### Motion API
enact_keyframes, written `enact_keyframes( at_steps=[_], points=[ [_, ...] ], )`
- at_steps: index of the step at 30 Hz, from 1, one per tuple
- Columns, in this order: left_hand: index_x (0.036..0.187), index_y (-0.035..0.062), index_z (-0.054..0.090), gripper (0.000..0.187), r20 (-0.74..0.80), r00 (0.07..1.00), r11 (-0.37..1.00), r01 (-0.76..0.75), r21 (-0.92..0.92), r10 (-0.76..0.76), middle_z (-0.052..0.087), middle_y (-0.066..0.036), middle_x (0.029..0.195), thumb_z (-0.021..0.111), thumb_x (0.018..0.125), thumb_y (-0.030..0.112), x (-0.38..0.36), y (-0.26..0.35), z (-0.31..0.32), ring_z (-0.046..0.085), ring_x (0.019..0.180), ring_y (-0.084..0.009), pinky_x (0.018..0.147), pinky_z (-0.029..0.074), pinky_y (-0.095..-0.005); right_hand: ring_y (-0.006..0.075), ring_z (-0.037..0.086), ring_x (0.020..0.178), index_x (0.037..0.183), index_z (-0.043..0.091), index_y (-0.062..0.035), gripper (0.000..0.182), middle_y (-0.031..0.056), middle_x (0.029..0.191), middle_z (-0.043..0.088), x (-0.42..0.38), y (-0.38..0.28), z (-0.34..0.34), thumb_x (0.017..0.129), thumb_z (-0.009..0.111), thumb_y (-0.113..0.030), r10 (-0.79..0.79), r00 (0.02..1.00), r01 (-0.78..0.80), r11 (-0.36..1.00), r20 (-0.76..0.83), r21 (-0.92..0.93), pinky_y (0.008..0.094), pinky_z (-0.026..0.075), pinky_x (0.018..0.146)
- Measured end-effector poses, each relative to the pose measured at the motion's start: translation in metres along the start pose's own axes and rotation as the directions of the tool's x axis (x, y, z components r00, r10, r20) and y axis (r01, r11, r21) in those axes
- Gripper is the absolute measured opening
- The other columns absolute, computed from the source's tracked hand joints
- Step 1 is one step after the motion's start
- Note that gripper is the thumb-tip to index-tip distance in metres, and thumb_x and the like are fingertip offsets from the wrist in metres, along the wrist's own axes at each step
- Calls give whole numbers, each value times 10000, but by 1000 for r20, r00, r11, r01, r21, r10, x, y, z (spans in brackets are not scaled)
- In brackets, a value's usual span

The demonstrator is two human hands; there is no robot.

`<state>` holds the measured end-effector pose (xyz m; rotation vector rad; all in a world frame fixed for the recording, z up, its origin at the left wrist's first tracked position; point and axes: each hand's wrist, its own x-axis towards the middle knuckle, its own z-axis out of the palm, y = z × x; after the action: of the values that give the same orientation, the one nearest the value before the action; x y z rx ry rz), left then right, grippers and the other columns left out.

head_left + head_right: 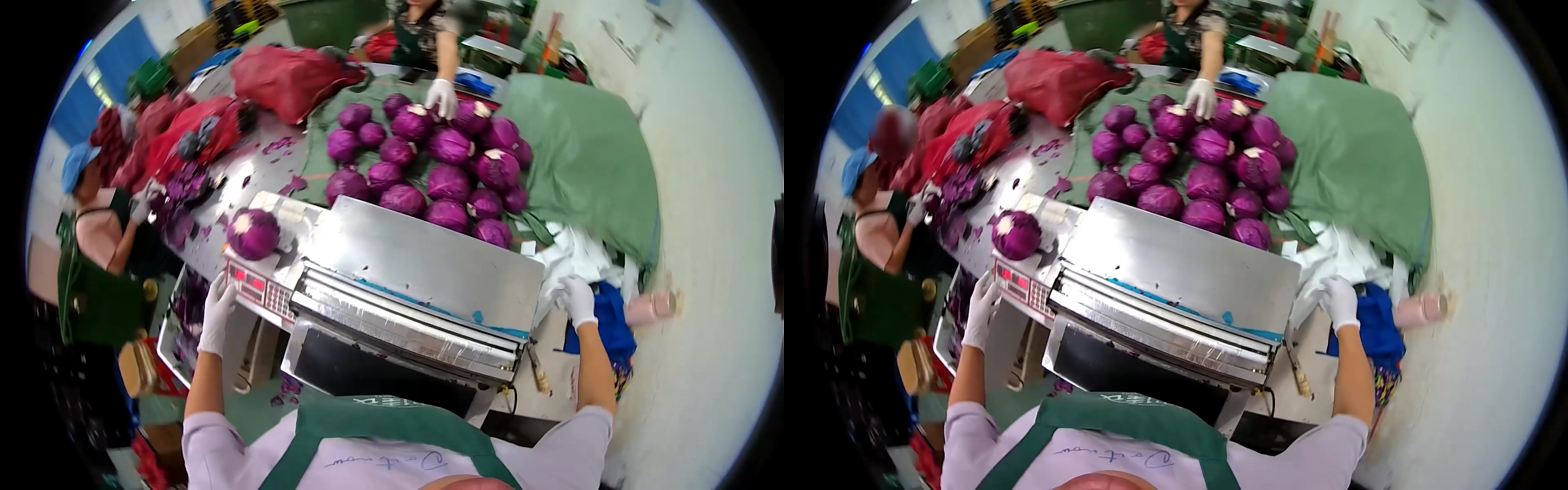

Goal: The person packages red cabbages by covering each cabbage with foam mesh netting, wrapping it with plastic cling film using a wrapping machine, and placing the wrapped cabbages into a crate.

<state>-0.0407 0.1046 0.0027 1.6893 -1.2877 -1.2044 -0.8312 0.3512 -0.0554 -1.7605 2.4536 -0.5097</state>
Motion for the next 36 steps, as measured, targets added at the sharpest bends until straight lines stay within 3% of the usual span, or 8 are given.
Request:
enact_keyframes(
  at_steps=[4, 7, 8, 11, 24, 28, 32, 36],
  points=[
    [1411, 160, 424, 544, -40, 999, 999, 4, 33, -3, 587, -49, 1241, 591, 928, 347, -21, 9, 4, 579, 1037, -142, 827, 438, -326, 295, 581, 993, 941, 669, -1, 187, 154, 978, 639, 11, 1, -31, 850, 567, -129, 216, 867, -63, 942, -450, 331, 362, 440, 904],
    [1397, 157, 450, 520, -31, 999, 999, -38, 11, 38, 587, -59, 1242, 584, 933, 351, -40, 23, 3, 576, 1087, -165, 866, 433, -351, 340, 576, 1001, 1063, 623, 34, 261, 217, 1027, 616, 14, -70, -122, 932, 491, -150, 426, 822, -284, 882, -379, 375, 376, 436, 899],
    [1396, 156, 455, 516, -21, 998, 998, -62, -3, 62, 588, -59, 1240, 582, 934, 348, -49, 30, 3, 575, 1090, -165, 876, 431, -359, 361, 587, 966, 1079, 601, 30, 271, 229, 1035, 617, 27, -35, -108, 945, 485, -174, 277, 690, -171, 960, -669, 221, 405, 453, 846],
    [1377, 131, 479, 518, -36, 992, 991, -122, -56, 120, 610, -50, 1181, 598, 925, 353, -70, 38, -1, 573, 1042, -142, 904, 422, -341, 388, 585, 964, 1091, 598, 22, 298, 247, 1055, 609, 39, -15, -131, 960, 475, -216, 154, 554, -145, 986, -818, 87, 435, 457, 823],
    [1287, 24, 537, 346, 74, 882, 869, -440, -224, 466, 625, -55, 1094, 568, 951, 101, -163, 74, 30, 590, 973, -110, 886, 457, -253, 387, 627, 965, 1119, 641, -159, 433, 148, 1078, 664, 36, -79, -226, 965, 378, -466, 344, 897, -442, 725, -279, -528, 481, 493, 806],
    [1128, -3, 637, 227, 58, 891, 863, -416, -287, 450, 660, -57, 1060, 553, 960, 124, -190, 108, 57, 603, 921, -84, 816, 487, -234, 299, 672, 876, 1038, 686, -107, 329, 148, 1004, 684, 4, -242, -227, 970, 472, -347, -24, 848, 90, 991, -530, 98, 383, 508, 740],
    [1124, 24, 643, 250, 199, 789, 721, -386, -575, 581, 652, -53, 973, 635, 914, 159, -237, 153, 131, 581, 848, -78, 763, 480, -235, 272, 675, 821, 1013, 676, -43, 209, 181, 870, 676, -67, -395, -175, 923, 542, -175, -441, 896, 402, 758, -50, 514, 319, 499, 728],
    [1077, 11, 639, 227, 356, 711, 733, -329, -595, 607, 616, 1, 887, 648, 910, 164, -247, 140, 180, 568, 875, -72, 788, 481, -236, 291, 654, 777, 1009, 625, 2, 236, 190, 820, 641, -104, -431, -118, 884, 591, -195, -478, 852, 274, 756, 215, 595, 333, 498, 739]
  ],
)
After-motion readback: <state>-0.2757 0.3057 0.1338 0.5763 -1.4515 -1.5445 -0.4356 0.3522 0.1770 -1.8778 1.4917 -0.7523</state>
